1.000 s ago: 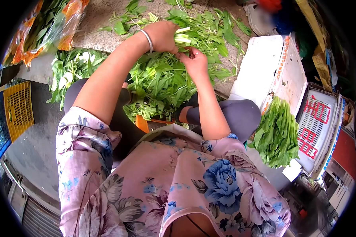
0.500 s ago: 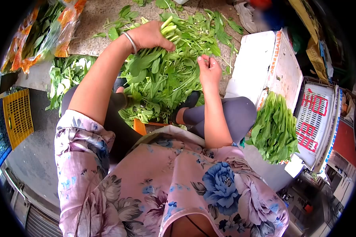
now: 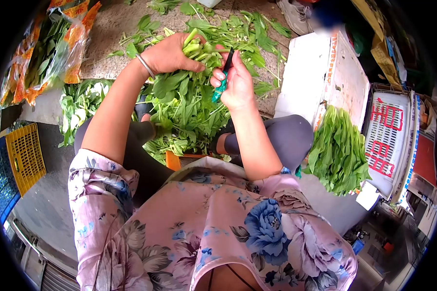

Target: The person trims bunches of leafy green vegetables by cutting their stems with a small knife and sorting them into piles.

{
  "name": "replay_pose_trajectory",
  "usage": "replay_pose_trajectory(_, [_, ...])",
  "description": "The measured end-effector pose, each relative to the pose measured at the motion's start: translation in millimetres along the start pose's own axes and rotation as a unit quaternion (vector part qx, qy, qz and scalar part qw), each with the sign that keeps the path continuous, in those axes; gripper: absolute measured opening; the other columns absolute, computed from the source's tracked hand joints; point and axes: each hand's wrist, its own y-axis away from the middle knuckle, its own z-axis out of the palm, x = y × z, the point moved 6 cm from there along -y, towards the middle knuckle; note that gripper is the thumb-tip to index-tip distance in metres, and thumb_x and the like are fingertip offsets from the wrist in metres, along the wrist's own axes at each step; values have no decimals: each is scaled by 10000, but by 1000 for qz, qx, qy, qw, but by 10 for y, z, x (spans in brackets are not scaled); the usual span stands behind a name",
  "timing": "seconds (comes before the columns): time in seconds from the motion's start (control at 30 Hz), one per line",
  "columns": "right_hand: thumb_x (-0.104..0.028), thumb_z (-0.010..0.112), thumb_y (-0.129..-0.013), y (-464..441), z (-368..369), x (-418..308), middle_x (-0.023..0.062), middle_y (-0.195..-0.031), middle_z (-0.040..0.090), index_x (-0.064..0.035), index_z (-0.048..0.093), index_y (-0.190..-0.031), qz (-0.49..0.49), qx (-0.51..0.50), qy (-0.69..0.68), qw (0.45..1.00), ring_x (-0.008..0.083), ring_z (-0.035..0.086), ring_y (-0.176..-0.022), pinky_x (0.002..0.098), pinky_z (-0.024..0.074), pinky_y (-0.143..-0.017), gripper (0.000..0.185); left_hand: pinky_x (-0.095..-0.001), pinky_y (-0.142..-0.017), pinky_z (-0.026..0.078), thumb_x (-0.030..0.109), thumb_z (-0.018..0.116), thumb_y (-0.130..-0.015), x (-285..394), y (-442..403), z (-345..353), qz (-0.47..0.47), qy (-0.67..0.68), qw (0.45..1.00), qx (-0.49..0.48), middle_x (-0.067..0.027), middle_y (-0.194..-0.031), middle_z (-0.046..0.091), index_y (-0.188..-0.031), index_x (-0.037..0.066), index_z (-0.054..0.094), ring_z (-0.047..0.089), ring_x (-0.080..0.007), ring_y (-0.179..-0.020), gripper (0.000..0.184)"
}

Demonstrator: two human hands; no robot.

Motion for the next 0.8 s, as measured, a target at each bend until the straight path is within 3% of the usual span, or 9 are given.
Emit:
replay_pose_trajectory(0.13, [-368,510,-882,-1,-9,55,-36,-683,427,-89,491,-1157,16,-25,-31,999,81,399,-539,223,328,-466,392,-244,-716,447,136,745,-637,-45,-12,4,-4,-27,1000,-11,-3,-819,594,-963,44,538,530,-94,-738,397])
replay_pose_trajectory(0.33, [-355,514,-886,70,-403,120,-32,-632,407,-108,506,-1131,22,130,45,990,72,375,-518,208,303,-436,348,-244,-718,448,128,747,-634,-43,-22,16,-10,-44,999,-20,-4,-821,592,-967,43,532,527,-88,-742,405])
replay_pose_trajectory(0.4, [-351,511,-887,104,-387,134,-18,-645,438,-99,497,-1144,31,118,15,992,73,382,-519,214,310,-439,360,-244,-718,448,129,747,-635,-42,-7,25,-12,-35,999,-26,-4,-819,591,-968,44,532,526,-87,-742,405])
replay_pose_trajectory(0.47, [-341,510,-888,122,-150,74,-1,-673,481,-87,486,-1159,21,-9,-18,1000,79,396,-519,220,322,-446,372,-243,-723,448,132,750,-636,-50,-19,45,-21,-47,998,-36,-2,-819,590,-973,45,530,526,-88,-743,412])
replay_pose_trajectory(0.6, [-324,525,-881,97,-67,90,23,-694,520,-82,499,-1151,27,-17,28,999,95,433,-509,222,344,-455,364,-241,-725,448,136,755,-636,-68,-30,69,-11,-22,999,-33,-3,-820,592,-970,47,529,526,-90,-742,413])
replay_pose_trajectory(0.63, [-324,549,-868,75,-70,114,25,-662,517,-87,540,-1049,31,2,30,999,98,437,-489,224,345,-439,299,-242,-724,448,137,757,-634,-35,-20,80,-15,-17,999,-37,-3,-820,591,-967,47,529,525,-90,-741,414])
replay_pose_trajectory(0.8, [-326,578,-853,17,-243,224,2,-586,484,-101,532,-861,50,50,51,996,89,409,-446,219,314,-389,229,-243,-713,450,140,763,-628,-71,-7,86,-10,-9,999,-39,-4,-811,589,-960,46,530,524,-91,-736,417])
